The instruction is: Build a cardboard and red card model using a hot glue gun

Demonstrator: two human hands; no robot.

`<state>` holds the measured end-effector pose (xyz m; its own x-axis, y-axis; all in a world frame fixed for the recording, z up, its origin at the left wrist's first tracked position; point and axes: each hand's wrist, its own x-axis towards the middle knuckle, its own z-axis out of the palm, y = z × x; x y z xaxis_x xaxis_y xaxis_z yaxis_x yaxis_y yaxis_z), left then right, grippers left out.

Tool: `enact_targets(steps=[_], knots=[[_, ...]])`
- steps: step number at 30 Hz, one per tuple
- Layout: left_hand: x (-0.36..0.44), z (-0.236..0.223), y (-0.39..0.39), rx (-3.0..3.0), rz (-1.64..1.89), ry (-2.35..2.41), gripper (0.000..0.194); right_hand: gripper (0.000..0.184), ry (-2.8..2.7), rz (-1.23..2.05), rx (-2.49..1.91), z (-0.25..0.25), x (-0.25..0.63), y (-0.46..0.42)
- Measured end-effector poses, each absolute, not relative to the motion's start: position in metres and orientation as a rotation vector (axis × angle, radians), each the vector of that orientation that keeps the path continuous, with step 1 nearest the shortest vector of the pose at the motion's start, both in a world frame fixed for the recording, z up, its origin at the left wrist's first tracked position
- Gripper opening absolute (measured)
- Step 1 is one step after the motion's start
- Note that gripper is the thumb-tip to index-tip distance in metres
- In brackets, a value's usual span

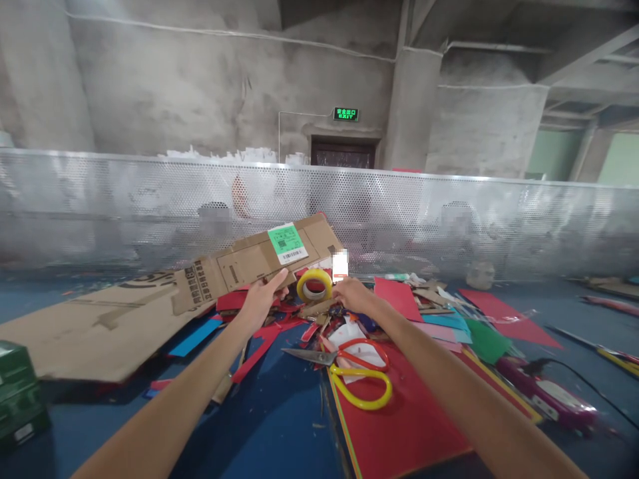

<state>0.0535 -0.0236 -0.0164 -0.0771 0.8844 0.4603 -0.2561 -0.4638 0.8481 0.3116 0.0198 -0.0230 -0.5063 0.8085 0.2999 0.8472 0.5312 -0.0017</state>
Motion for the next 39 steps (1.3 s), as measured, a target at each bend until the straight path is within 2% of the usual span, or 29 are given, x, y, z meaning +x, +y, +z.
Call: enact_targets(steps=[5,10,16,19,22,24,26,28,32,34,37,39], knots=[[0.049,-0.014,-0.022,1.275,1.666,0.624,0.036,0.019,-2.314,0.006,-1.212,-0.008,0.354,0.009],[0.047,-0.018,-0.018,1.176,1.516,0.756,0.038,0.023,-2.121,0.247,-1.100,-0.001,0.393,-0.009],[0.054,-0.030,-0.017,1.277,1.232,0.793,0.037,0.034,-1.621,1.102,-0.795,-0.009,0.382,-0.028],[0.051,-0.029,-0.023,1.349,1.050,0.791,0.039,0.041,-1.461,1.265,-0.753,-0.014,0.372,-0.026],[0.042,-0.016,-0.041,1.471,0.682,0.717,0.054,0.039,-1.412,1.265,-0.782,-0.018,0.372,-0.023],[0.038,-0.002,-0.057,1.603,0.222,0.572,0.069,0.035,-1.398,1.275,-0.815,-0.019,0.375,-0.024],[0.041,0.013,-0.074,1.702,-0.101,0.477,0.063,0.032,-1.397,1.303,-0.854,-0.019,0.378,-0.027],[0.048,0.026,-0.088,1.723,-0.249,0.392,0.060,0.028,-1.399,1.334,-0.897,-0.019,0.381,-0.031],[0.059,0.039,-0.106,1.585,-0.494,0.114,0.073,0.025,-1.393,1.365,-0.975,-0.018,0.382,-0.038],[0.057,0.040,-0.113,1.559,-0.399,0.076,0.075,0.025,-1.423,1.389,-1.018,-0.017,0.380,-0.042],[0.050,0.042,-0.117,1.702,0.255,0.320,0.072,0.026,-1.526,1.447,-1.048,-0.014,0.373,-0.049],[0.048,0.042,-0.110,1.802,0.669,0.475,0.061,0.027,-1.564,1.470,-1.041,-0.013,0.367,-0.053]])
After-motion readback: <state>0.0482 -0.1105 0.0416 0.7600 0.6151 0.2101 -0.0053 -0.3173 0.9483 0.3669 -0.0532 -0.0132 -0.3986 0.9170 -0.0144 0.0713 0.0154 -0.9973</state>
